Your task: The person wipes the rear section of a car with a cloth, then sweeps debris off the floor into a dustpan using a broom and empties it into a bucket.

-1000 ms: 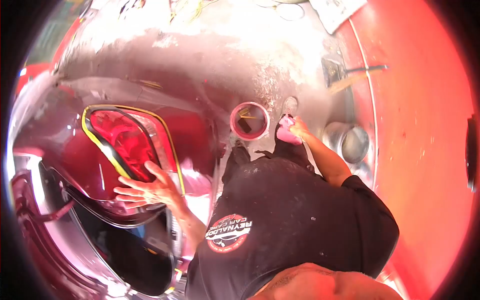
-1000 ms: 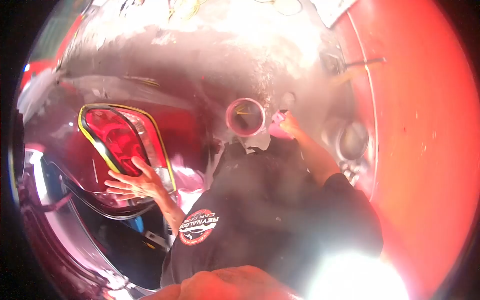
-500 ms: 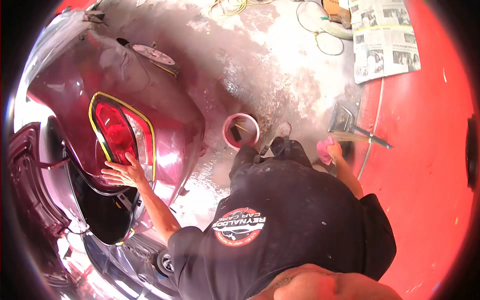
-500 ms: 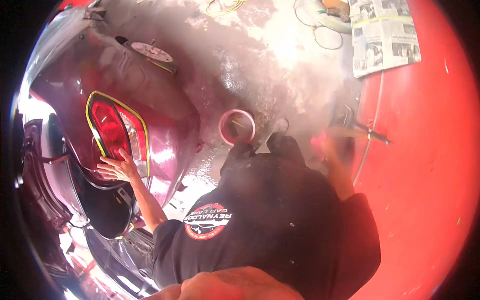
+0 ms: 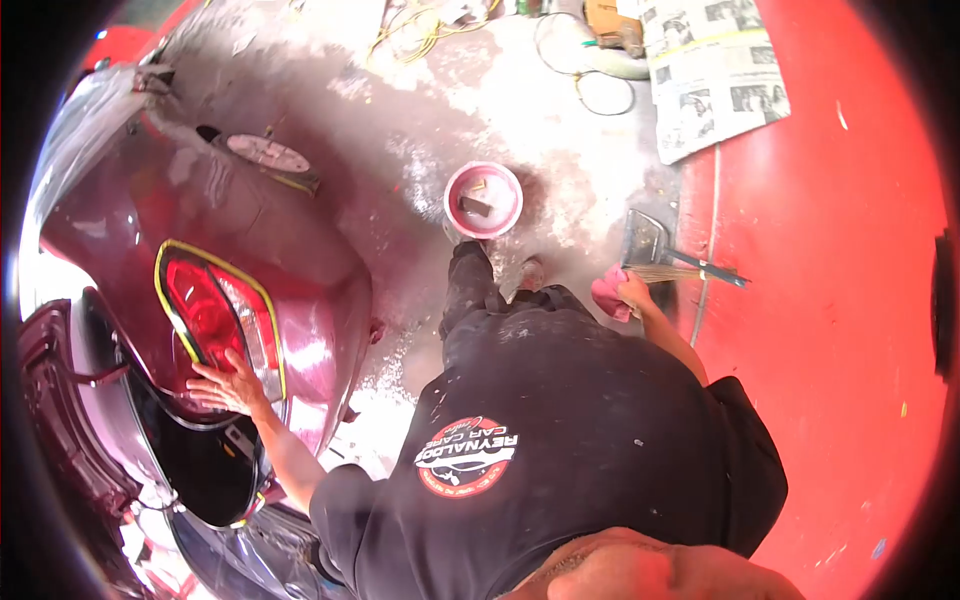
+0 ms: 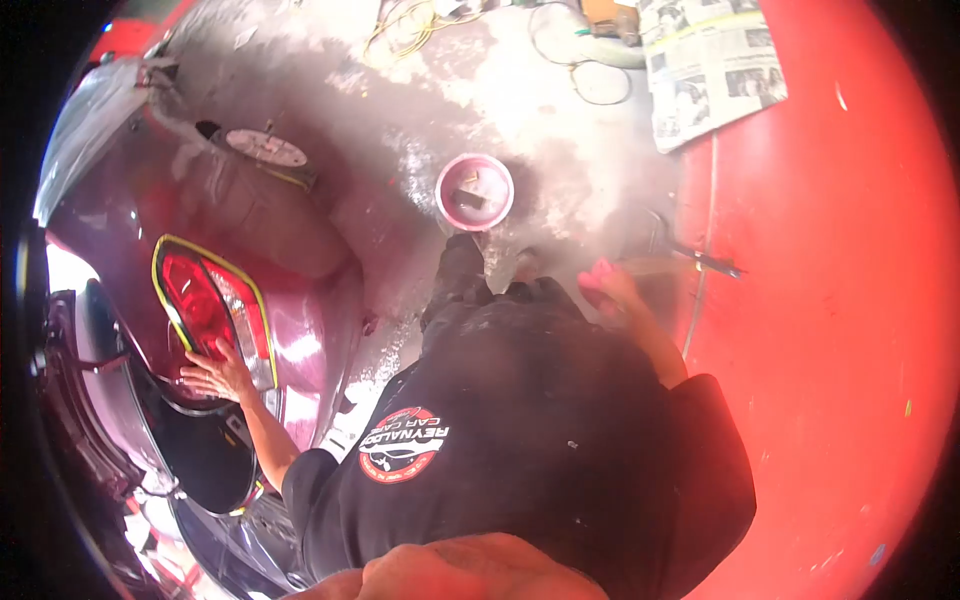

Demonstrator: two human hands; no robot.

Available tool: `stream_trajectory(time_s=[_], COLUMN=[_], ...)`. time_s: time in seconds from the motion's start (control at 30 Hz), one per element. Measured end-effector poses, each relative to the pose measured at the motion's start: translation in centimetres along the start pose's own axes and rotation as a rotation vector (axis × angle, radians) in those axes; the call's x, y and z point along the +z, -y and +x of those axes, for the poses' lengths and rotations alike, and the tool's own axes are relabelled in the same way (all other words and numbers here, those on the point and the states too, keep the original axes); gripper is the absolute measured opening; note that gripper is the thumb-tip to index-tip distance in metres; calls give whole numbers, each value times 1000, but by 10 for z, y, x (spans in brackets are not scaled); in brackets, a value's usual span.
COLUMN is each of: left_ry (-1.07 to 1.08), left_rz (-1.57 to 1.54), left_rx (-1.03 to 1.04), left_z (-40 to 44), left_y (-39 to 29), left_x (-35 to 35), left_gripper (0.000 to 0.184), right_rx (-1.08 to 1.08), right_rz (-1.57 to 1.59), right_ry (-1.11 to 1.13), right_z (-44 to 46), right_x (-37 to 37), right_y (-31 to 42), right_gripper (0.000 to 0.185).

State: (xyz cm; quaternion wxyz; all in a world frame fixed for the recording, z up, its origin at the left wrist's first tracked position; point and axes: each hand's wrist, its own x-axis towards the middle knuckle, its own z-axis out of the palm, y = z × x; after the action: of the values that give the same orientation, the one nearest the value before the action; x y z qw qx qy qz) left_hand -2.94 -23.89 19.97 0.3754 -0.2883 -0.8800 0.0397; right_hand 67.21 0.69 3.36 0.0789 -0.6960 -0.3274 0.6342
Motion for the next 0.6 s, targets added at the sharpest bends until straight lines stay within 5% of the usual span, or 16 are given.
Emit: stream_trajectory(time_s=[0.13, 0.33, 0.37, 0.6], left_ry=[15, 11, 34, 101], left_rz=[-19, 21, 16, 83], left_rx=[-34, -66, -89, -143], left_z=[-2, -2, -3, -3], left_y=[-1, -4, -7, -16], left_x=[-1, 3, 2, -5], left_gripper=[86, 91, 92, 97], right_rx=[-82, -30, 130, -43], right_rz=[-301, -542, -348, -331], right_ry=[-180, -325, -309, -383], right_z=[54, 101, 103, 172], right_x=[-11, -31, -36, -66], right_y=[-63, -104, -94, -82], right_gripper=[44, 58, 47, 31])
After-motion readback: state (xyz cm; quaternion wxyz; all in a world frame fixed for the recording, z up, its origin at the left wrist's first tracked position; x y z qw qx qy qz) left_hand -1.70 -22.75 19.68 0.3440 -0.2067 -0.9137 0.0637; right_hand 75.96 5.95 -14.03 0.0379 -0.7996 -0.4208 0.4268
